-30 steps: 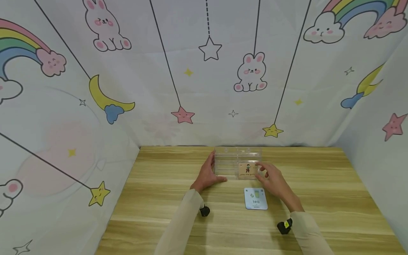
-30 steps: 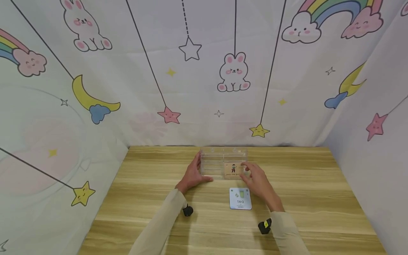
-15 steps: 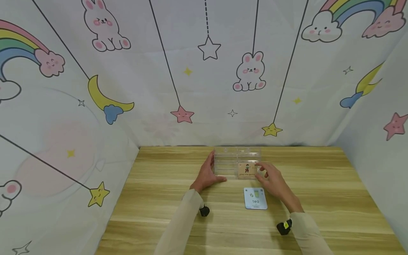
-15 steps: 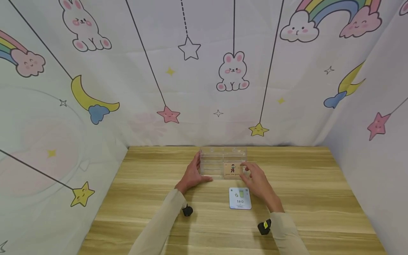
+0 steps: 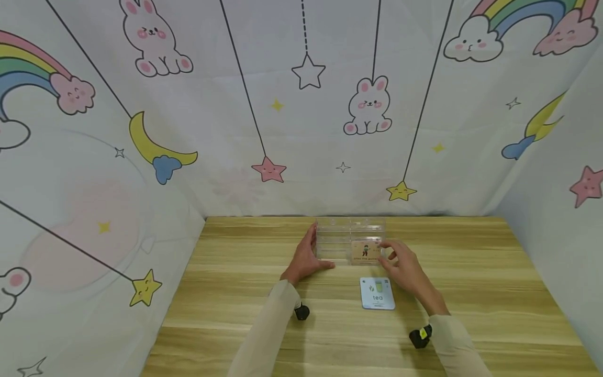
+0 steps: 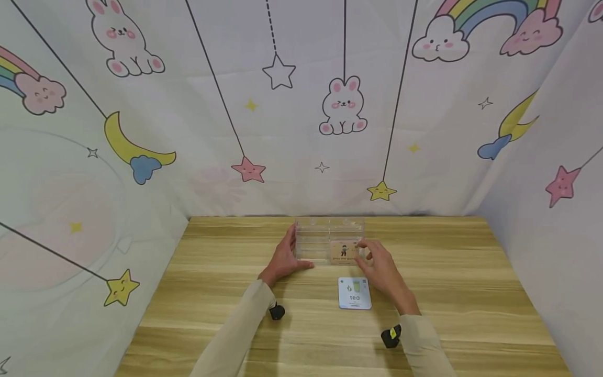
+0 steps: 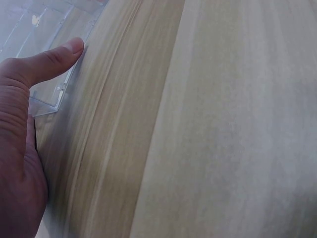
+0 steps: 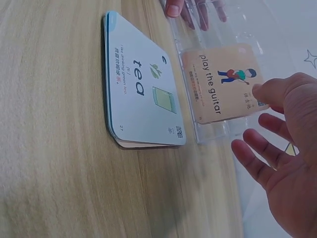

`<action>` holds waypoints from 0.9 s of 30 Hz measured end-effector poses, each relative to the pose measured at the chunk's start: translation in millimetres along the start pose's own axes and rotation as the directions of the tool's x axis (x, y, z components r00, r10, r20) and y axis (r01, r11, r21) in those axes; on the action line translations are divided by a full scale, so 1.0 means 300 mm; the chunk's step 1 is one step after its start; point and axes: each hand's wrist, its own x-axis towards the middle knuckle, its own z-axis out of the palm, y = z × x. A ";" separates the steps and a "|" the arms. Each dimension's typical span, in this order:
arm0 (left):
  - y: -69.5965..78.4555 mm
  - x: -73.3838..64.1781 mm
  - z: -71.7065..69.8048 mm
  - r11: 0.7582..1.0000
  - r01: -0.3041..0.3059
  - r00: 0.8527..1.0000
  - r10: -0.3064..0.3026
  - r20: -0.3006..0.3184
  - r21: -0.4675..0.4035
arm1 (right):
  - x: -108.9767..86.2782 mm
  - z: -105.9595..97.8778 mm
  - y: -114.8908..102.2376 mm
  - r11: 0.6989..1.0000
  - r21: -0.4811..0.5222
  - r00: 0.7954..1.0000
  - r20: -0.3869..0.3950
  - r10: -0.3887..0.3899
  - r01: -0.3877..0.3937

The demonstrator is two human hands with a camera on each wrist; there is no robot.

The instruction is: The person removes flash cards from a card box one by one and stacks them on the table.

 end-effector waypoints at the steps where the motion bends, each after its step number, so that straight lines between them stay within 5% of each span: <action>1: 0.001 -0.001 0.000 1.000 -0.002 1.000 0.002 -0.002 -0.002 | 0.000 0.000 0.000 1.000 0.009 1.000 0.004 0.003 -0.003; 8: 0.003 -0.001 0.000 1.000 -0.013 1.000 0.013 -0.008 -0.009 | 0.002 0.002 -0.001 0.997 0.072 1.000 0.018 -0.005 0.004; 27: 0.007 0.006 -0.002 1.000 0.001 1.000 -0.001 0.001 -0.015 | 0.043 0.021 -0.009 0.997 0.052 0.998 0.034 -0.057 0.055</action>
